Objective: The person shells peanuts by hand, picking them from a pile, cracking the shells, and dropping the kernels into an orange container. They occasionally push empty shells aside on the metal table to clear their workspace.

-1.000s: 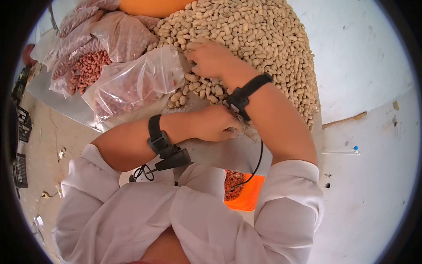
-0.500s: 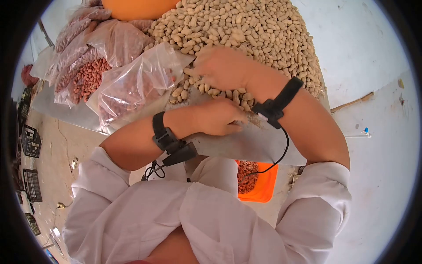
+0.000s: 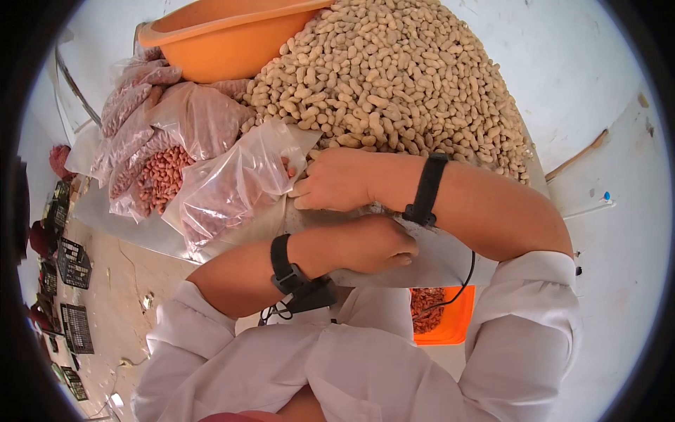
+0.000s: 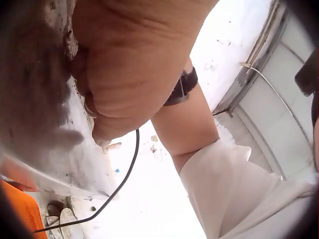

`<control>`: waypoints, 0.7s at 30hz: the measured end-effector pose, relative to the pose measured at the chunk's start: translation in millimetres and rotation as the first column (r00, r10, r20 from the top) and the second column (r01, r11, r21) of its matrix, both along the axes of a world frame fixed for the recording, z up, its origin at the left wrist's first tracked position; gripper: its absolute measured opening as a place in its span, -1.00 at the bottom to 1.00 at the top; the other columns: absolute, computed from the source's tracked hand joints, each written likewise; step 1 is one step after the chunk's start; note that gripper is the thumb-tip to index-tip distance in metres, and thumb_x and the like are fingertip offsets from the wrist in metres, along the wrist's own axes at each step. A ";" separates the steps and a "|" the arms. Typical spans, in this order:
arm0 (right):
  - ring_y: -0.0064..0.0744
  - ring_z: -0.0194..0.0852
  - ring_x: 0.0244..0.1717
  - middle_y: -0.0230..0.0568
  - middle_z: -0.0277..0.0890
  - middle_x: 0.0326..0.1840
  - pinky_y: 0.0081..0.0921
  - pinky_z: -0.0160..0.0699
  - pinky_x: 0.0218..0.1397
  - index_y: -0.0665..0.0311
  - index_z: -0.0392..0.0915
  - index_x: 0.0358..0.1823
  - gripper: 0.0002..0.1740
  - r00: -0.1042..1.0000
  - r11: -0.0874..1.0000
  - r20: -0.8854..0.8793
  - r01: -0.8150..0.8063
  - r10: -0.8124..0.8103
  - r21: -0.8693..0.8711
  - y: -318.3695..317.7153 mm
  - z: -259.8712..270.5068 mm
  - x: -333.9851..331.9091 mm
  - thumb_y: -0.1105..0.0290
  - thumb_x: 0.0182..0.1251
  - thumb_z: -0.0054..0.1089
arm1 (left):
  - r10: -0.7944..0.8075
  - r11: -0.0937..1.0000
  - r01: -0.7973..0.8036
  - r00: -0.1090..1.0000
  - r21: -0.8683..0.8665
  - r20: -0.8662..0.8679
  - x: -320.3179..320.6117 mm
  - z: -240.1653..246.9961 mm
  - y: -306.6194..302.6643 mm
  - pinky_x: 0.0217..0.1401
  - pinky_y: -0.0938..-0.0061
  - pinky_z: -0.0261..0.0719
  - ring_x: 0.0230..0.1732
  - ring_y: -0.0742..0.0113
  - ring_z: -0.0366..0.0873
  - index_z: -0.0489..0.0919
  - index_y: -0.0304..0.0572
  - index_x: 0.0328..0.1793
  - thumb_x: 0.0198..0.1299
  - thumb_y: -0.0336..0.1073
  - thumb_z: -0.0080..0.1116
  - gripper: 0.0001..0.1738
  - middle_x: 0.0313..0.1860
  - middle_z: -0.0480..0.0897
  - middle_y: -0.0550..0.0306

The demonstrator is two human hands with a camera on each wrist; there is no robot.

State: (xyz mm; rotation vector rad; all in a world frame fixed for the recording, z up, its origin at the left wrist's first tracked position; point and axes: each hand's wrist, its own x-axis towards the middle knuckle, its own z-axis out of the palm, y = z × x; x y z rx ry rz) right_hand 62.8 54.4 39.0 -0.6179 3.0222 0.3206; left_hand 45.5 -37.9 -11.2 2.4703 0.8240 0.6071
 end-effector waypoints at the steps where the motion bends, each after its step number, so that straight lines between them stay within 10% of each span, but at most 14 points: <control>1: -0.29 0.52 -0.35 -0.33 0.47 -0.21 -0.33 0.48 -0.36 0.10 0.48 -0.18 -0.76 1.000 1.000 -0.027 0.007 -0.006 0.018 1.5 -1.4 -1.1 0.29 0.09 0.02 | 0.000 1.000 0.000 1.000 0.010 0.000 0.8 -0.6 -0.2 -0.20 0.23 0.50 -0.30 0.03 0.55 0.54 -0.19 -0.36 0.08 -0.29 0.11 -0.87 -0.42 0.59 0.04; 16: -0.22 0.53 -0.43 -0.23 0.43 -0.23 -0.26 0.53 -0.39 0.21 0.43 -0.09 -0.64 0.975 0.968 -0.149 0.188 -0.164 0.165 15.4 -15.4 -8.1 0.27 0.05 0.06 | 0.072 0.997 -0.072 0.996 -0.007 0.052 -0.1 1.5 -0.9 -0.23 0.20 0.50 -0.32 0.00 0.57 0.58 -0.17 -0.28 0.04 -0.30 0.15 -0.85 -0.44 0.59 -0.01; 21: -0.19 0.55 -0.42 -0.20 0.42 0.04 -0.25 0.53 -0.39 0.23 0.47 -0.02 -0.62 0.947 0.933 -0.102 0.318 -0.304 0.168 19.8 -10.6 9.1 0.26 0.13 0.05 | 0.109 0.994 -0.109 0.992 -0.010 0.066 -3.9 5.6 0.8 -0.23 0.21 0.50 -0.32 -0.02 0.56 0.59 -0.17 -0.28 0.03 -0.31 0.16 -0.86 -0.44 0.58 -0.03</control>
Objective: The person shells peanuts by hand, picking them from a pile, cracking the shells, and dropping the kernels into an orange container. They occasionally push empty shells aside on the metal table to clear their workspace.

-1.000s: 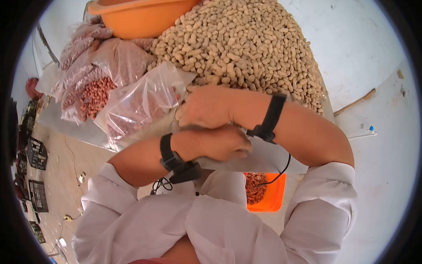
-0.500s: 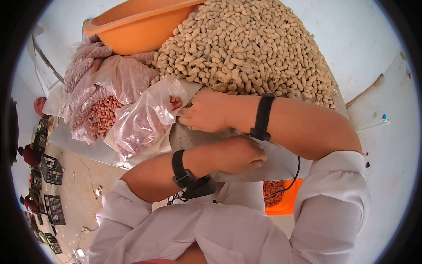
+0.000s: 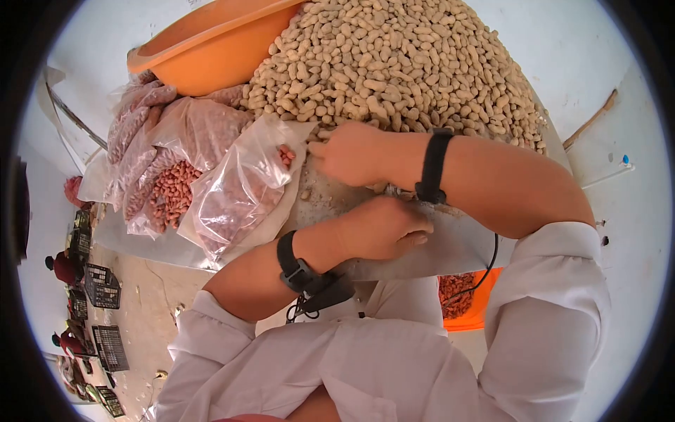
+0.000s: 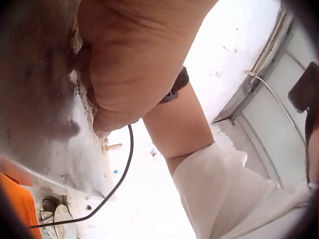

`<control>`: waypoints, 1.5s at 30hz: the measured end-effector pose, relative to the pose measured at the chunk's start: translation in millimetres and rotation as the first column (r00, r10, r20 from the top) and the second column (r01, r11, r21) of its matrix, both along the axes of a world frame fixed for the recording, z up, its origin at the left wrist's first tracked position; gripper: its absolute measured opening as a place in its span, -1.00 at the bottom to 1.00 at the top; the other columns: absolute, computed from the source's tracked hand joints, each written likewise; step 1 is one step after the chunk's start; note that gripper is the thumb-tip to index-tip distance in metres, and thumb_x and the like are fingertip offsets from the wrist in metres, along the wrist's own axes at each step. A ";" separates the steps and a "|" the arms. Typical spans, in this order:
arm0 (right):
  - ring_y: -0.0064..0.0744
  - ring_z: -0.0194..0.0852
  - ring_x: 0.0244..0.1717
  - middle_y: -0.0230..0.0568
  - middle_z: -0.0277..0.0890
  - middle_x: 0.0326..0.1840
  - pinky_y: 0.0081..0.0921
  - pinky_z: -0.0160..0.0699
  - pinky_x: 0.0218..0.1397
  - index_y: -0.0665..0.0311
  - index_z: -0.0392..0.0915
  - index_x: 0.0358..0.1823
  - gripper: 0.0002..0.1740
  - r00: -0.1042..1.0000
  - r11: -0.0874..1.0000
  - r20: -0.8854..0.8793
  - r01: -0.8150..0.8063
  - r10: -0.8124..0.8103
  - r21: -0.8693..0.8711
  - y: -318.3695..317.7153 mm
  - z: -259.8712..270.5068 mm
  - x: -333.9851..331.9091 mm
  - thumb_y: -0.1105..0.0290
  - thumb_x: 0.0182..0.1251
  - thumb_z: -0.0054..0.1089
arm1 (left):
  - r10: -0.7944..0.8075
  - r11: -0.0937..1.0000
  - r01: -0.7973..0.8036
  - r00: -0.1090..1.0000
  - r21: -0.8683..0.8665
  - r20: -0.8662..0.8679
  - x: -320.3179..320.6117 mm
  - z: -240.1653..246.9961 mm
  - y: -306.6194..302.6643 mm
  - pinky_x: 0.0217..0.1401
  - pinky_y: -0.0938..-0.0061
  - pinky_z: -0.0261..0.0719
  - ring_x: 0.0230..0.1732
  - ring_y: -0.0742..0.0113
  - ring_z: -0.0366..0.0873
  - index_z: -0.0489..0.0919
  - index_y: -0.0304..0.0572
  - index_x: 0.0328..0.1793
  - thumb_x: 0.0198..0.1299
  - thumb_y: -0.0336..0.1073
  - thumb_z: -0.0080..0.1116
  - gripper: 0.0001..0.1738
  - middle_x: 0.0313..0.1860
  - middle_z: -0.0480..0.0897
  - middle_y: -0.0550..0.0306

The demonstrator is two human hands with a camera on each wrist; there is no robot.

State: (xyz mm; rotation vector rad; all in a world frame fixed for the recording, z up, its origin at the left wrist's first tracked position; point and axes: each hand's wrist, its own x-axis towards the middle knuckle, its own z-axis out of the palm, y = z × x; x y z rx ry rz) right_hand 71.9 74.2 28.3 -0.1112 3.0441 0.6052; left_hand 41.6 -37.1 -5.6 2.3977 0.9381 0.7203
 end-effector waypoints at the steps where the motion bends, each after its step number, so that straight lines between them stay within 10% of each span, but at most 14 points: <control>1: -0.19 0.55 -0.41 -0.20 0.40 0.10 -0.25 0.52 -0.39 0.23 0.47 -0.01 -0.62 0.998 0.998 0.026 0.064 -0.064 -0.010 0.5 1.5 3.3 0.25 0.15 0.05 | -0.011 1.000 0.011 1.000 0.009 0.010 -0.7 0.2 -0.2 -0.23 0.21 0.50 -0.31 -0.02 0.56 0.59 -0.17 -0.28 0.03 -0.31 0.16 -0.85 -0.43 0.58 -0.04; 10: -0.10 0.52 -0.37 -0.23 0.41 0.11 -0.19 0.49 -0.29 0.19 0.54 -0.14 -0.72 0.919 0.932 0.187 0.361 -0.348 -0.038 3.3 30.5 27.4 0.24 0.19 0.05 | -0.031 0.999 0.029 0.999 0.040 0.028 0.5 -2.1 3.5 -0.20 0.20 0.50 -0.27 -0.01 0.56 0.59 -0.18 -0.26 0.04 -0.32 0.16 -0.85 -0.36 0.59 -0.04; 16: -0.28 0.36 0.10 -0.33 0.41 0.11 -0.33 0.38 0.05 0.15 0.54 -0.06 -0.69 1.000 0.999 0.012 0.017 -0.016 -0.052 -2.4 22.4 1.5 0.27 0.16 0.08 | -0.017 1.000 0.017 1.000 0.018 0.004 1.2 -0.3 4.2 -0.20 0.19 0.50 -0.27 -0.02 0.56 0.57 -0.18 -0.26 0.04 -0.32 0.16 -0.85 -0.36 0.59 -0.05; 27: -0.32 0.18 0.27 -0.35 0.38 0.15 -0.31 0.10 0.31 0.16 0.49 0.06 -0.55 0.951 0.941 0.111 0.302 -0.287 -0.154 9.9 10.1 -28.2 0.16 0.15 0.08 | 0.004 0.998 -0.006 0.999 0.057 0.038 -2.9 -8.3 5.7 -0.18 0.21 0.50 -0.27 -0.01 0.56 0.57 -0.17 -0.25 0.02 -0.31 0.17 -0.83 -0.38 0.59 -0.05; 34: -0.22 0.16 0.30 -0.31 0.36 0.20 -0.25 0.13 0.34 0.15 0.47 0.10 -0.56 0.860 0.851 0.243 0.494 -0.449 -0.177 21.8 35.7 11.5 0.21 0.20 0.07 | 0.092 0.994 -0.091 0.996 0.058 -0.019 -7.1 -5.3 9.8 -0.16 0.21 0.50 -0.25 -0.01 0.56 0.58 -0.17 -0.22 0.02 -0.32 0.17 -0.81 -0.38 0.60 -0.04; 45: 0.02 0.01 0.41 -0.01 0.10 0.41 -0.20 0.06 0.42 0.17 0.23 0.33 -0.33 0.823 0.736 -0.008 0.504 -0.568 -0.453 21.1 72.2 133.7 0.25 0.16 0.16 | 0.174 0.957 -0.204 0.973 0.208 0.152 -13.4 -2.0 14.0 -0.19 0.27 0.51 -0.27 0.06 0.56 0.58 -0.19 -0.22 0.02 -0.34 0.19 -0.82 -0.39 0.58 0.00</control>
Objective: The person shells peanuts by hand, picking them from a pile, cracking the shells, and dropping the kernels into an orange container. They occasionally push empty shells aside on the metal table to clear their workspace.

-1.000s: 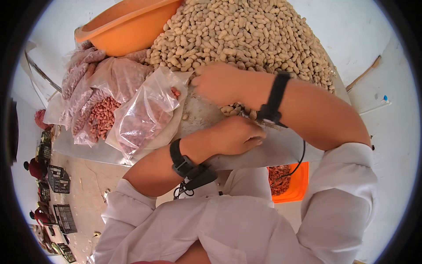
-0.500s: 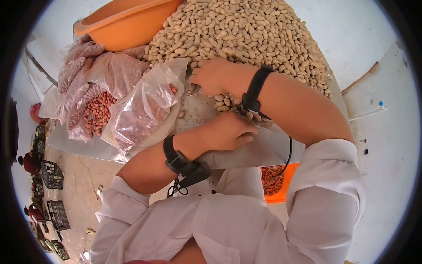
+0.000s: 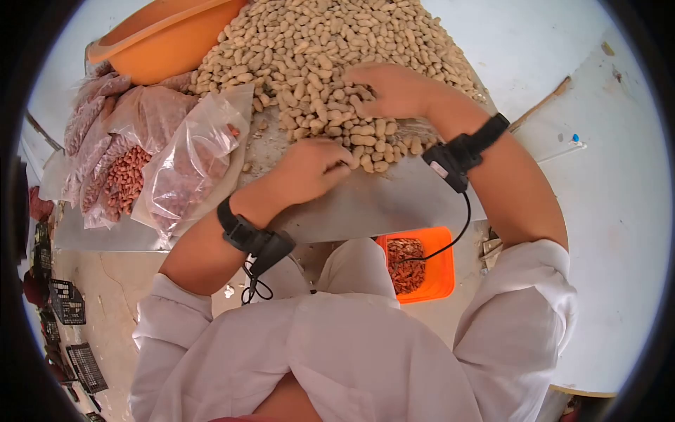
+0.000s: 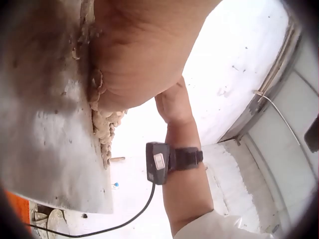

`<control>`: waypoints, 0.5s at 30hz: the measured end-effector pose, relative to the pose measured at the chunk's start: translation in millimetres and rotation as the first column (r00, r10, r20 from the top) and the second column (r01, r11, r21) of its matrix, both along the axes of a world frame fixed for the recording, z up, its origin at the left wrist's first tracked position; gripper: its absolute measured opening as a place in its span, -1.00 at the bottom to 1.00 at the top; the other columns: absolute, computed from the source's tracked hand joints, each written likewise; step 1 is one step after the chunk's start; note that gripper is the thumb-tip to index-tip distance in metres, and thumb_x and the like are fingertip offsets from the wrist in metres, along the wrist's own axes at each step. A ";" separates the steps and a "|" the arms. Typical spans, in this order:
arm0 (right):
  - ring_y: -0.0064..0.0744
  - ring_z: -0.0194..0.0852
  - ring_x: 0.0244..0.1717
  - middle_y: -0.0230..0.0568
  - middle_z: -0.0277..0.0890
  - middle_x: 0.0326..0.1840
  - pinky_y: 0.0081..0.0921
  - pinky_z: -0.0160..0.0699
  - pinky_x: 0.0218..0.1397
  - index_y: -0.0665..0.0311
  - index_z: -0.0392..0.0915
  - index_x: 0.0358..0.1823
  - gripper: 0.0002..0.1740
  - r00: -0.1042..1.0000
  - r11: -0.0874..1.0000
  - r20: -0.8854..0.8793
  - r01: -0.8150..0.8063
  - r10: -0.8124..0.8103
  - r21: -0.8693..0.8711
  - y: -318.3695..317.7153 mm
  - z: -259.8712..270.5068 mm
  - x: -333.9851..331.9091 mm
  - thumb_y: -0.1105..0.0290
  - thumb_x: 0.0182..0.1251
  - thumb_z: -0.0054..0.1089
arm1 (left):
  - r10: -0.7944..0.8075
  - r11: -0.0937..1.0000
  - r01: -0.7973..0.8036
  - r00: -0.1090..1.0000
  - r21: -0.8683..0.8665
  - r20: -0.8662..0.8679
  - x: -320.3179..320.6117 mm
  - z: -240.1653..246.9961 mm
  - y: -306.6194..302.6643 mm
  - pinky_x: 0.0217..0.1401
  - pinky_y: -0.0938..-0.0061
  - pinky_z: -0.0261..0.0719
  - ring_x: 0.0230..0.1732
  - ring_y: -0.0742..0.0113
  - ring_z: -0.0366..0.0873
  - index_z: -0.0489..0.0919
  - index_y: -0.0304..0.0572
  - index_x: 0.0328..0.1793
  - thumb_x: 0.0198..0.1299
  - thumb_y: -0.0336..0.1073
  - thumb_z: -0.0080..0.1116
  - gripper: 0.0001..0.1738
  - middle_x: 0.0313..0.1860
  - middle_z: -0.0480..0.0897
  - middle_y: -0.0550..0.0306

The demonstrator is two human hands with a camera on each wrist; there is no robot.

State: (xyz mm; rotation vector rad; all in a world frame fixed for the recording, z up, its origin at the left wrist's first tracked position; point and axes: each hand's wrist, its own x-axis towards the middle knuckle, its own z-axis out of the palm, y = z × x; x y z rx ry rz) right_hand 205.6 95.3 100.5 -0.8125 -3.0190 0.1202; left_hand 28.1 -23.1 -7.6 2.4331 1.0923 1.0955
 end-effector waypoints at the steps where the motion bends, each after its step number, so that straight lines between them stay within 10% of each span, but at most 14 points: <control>1: 0.04 0.01 0.41 0.05 0.09 0.41 -0.20 0.07 0.41 0.18 0.19 0.35 -0.28 0.998 0.997 0.020 0.066 -0.066 -0.033 -5.0 2.8 15.6 0.25 0.12 0.19 | 0.084 0.996 -0.084 0.995 0.006 0.047 -1.2 2.0 0.5 -0.20 0.30 0.52 -0.28 0.07 0.56 0.58 -0.19 -0.20 0.02 -0.35 0.19 -0.80 -0.34 0.57 0.00; 6: 0.05 0.12 0.35 0.17 0.11 0.36 -0.21 0.19 0.35 0.30 0.08 0.37 -0.06 0.934 0.951 0.199 0.307 -0.298 -0.015 -35.0 -19.8 64.2 0.18 -0.06 0.32 | 0.383 0.907 -0.411 0.896 0.093 0.224 -10.9 6.7 8.1 -0.19 0.28 0.53 -0.21 0.04 0.53 0.59 -0.09 -0.11 0.01 -0.34 0.15 -0.74 -0.16 0.50 0.06; 15: 0.06 0.30 0.21 0.18 0.31 0.19 -0.26 0.31 0.23 0.27 0.17 0.32 -0.17 0.853 0.865 0.187 0.501 -0.487 -0.036 -38.2 -29.9 123.8 0.38 -0.10 0.23 | 0.410 0.893 -0.430 0.899 0.135 0.155 -13.0 13.2 7.9 -0.01 0.29 0.48 -0.06 0.07 0.48 0.58 -0.11 -0.04 -0.04 -0.41 0.16 -0.65 -0.02 0.48 0.05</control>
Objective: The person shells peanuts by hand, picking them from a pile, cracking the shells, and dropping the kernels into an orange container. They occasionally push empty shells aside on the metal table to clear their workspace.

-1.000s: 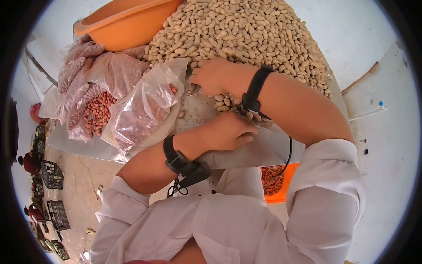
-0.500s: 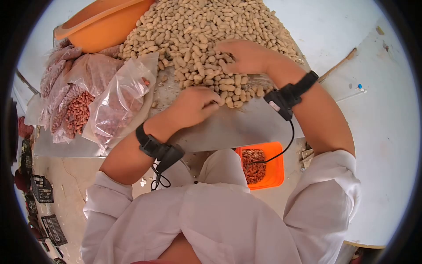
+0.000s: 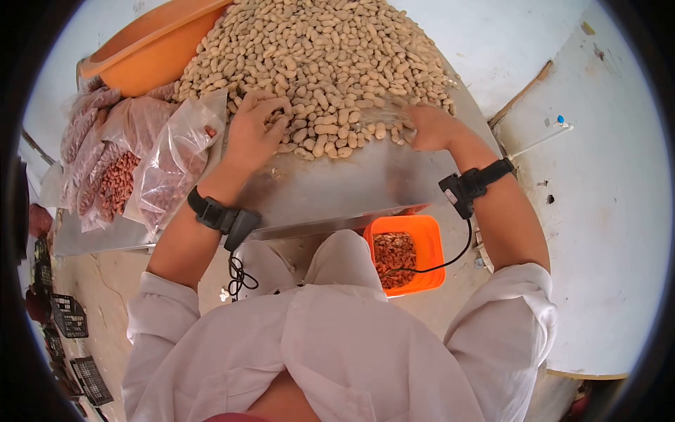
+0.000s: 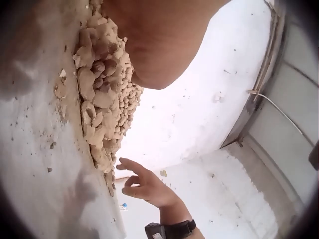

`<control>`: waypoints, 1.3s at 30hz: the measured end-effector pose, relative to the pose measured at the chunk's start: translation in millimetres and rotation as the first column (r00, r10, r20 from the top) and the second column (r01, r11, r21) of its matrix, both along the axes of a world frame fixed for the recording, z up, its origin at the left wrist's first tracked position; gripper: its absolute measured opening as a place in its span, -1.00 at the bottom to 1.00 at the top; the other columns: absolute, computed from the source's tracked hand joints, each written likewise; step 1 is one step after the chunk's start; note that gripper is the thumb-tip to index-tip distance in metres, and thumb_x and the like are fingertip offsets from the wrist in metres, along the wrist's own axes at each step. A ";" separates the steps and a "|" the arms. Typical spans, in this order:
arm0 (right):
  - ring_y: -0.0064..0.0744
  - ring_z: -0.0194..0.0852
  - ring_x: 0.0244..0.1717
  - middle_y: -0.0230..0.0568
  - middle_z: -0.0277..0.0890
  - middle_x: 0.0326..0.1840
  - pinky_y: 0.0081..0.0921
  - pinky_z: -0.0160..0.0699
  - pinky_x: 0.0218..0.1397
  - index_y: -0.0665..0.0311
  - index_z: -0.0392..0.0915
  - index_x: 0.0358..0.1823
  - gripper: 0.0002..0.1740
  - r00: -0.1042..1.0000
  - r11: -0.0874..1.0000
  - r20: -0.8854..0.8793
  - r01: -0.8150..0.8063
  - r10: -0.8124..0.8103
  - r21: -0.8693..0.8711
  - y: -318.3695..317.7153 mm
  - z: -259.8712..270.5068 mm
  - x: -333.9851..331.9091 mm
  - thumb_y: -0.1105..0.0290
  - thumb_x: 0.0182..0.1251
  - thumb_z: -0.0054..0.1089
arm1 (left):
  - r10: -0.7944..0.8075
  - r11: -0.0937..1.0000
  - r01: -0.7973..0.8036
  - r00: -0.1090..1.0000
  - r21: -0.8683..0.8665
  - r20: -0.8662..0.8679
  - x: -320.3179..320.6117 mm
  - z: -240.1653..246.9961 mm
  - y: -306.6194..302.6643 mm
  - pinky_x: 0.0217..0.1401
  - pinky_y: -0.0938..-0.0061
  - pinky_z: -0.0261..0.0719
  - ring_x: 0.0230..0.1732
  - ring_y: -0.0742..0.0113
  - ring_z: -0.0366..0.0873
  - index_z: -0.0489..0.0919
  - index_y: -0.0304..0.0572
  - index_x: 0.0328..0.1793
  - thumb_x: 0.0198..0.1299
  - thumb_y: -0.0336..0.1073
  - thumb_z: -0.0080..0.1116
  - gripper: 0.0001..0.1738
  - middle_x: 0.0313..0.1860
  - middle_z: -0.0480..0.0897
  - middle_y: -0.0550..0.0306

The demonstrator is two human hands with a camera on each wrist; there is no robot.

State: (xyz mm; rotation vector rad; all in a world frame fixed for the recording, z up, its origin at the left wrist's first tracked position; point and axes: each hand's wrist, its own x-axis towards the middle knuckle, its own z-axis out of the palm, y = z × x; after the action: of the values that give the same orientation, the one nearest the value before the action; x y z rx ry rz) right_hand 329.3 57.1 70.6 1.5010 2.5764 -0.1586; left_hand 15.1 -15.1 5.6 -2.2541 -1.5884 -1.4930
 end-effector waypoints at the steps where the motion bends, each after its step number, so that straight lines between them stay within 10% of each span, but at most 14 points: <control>1: 0.06 0.33 0.17 0.18 0.37 0.12 -0.25 0.34 0.19 0.31 0.22 0.27 -0.23 1.000 0.999 -0.025 -0.013 0.014 0.030 1.0 -5.1 8.0 0.41 -0.09 0.20 | 0.017 1.000 -0.017 0.998 0.016 -0.057 -1.1 3.2 0.2 0.01 0.30 0.47 -0.04 0.06 0.47 0.58 -0.10 -0.04 -0.05 -0.43 0.16 -0.64 -0.02 0.46 0.02; 6: 0.09 0.36 0.13 0.20 0.43 0.04 -0.24 0.38 0.13 0.37 0.31 0.19 -0.32 0.983 0.995 -0.156 -0.101 0.101 0.008 0.8 -22.5 0.3 0.48 -0.11 0.18 | 0.096 0.995 -0.096 0.945 0.016 -0.312 0.1 4.7 2.6 0.13 0.31 0.41 0.09 0.01 0.42 0.54 -0.09 0.06 -0.09 -0.46 0.15 -0.53 0.05 0.43 -0.09; 9: 0.09 0.35 0.12 0.20 0.41 0.05 -0.24 0.37 0.14 0.39 0.28 0.21 -0.29 0.954 0.987 -0.258 -0.159 0.151 -0.011 -2.8 -25.8 -31.1 0.49 -0.12 0.19 | -0.134 0.944 0.051 0.962 -0.325 -0.238 5.9 12.4 -3.5 0.22 0.30 0.35 0.20 -0.02 0.36 0.49 -0.07 0.17 -0.08 -0.44 0.15 -0.44 0.19 0.39 -0.15; 21: 0.05 0.37 0.14 0.16 0.39 0.13 -0.28 0.37 0.16 0.37 0.26 0.26 -0.22 0.956 0.975 -0.239 -0.199 0.172 -0.096 -10.2 -18.3 -119.0 0.32 -0.06 0.32 | -0.047 0.943 -0.077 0.933 -0.323 -0.357 -11.9 10.9 -14.9 0.28 0.27 0.32 0.24 -0.08 0.34 0.51 -0.11 0.16 -0.06 -0.35 0.21 -0.46 0.29 0.33 -0.17; 25: 0.05 0.35 0.16 0.17 0.37 0.17 -0.29 0.34 0.19 0.34 0.32 0.23 -0.31 0.868 0.995 -0.494 -0.080 0.044 -0.052 28.5 0.6 -72.4 0.33 -0.01 0.24 | -0.106 0.984 0.047 0.929 -0.171 -0.356 -2.9 15.2 -32.0 0.31 0.15 0.25 0.26 -0.15 0.27 0.49 0.02 0.20 -0.05 -0.19 0.30 -0.42 0.26 0.35 -0.13; 29: 0.05 0.41 0.08 0.09 0.47 0.05 -0.15 0.39 0.12 0.37 0.48 0.00 -0.56 0.919 0.938 -0.379 0.223 -0.111 0.265 105.9 -18.7 14.7 0.24 0.15 0.12 | -0.149 0.970 0.036 0.868 -0.238 -0.474 20.7 13.8 -55.1 0.33 -0.10 0.11 0.39 -0.19 0.06 0.33 0.23 0.35 -0.10 0.00 0.33 -0.21 0.40 0.15 -0.10; 32: 0.07 0.41 0.09 0.12 0.47 0.05 -0.17 0.43 0.07 0.36 0.42 0.09 -0.51 0.887 0.885 -0.317 0.412 -0.335 0.217 136.9 -39.3 59.6 0.26 0.15 0.11 | -0.176 0.942 -0.007 0.841 -0.336 -0.511 26.8 9.4 -55.3 0.32 -0.27 0.00 0.44 -0.22 -0.09 0.22 0.36 0.41 -0.14 0.11 0.33 -0.09 0.47 0.01 -0.05; 39: -0.03 0.34 0.20 0.14 0.36 0.19 -0.30 0.34 0.23 0.36 0.05 0.38 -0.17 0.827 0.915 -0.484 0.385 -0.285 0.119 151.3 -64.1 34.0 0.59 -0.01 0.15 | -0.275 0.867 -0.031 0.802 -0.497 -0.531 37.0 22.5 -48.1 0.34 -0.40 -0.20 0.51 -0.22 -0.29 0.09 0.51 0.46 -0.12 0.21 0.29 -0.03 0.54 -0.15 0.08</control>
State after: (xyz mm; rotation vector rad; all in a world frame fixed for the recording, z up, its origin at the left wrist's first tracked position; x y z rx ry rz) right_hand 363.3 208.4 6.4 2.2397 2.7043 -0.3242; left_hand 52.1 -63.3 28.1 -2.7277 -1.7347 -0.2898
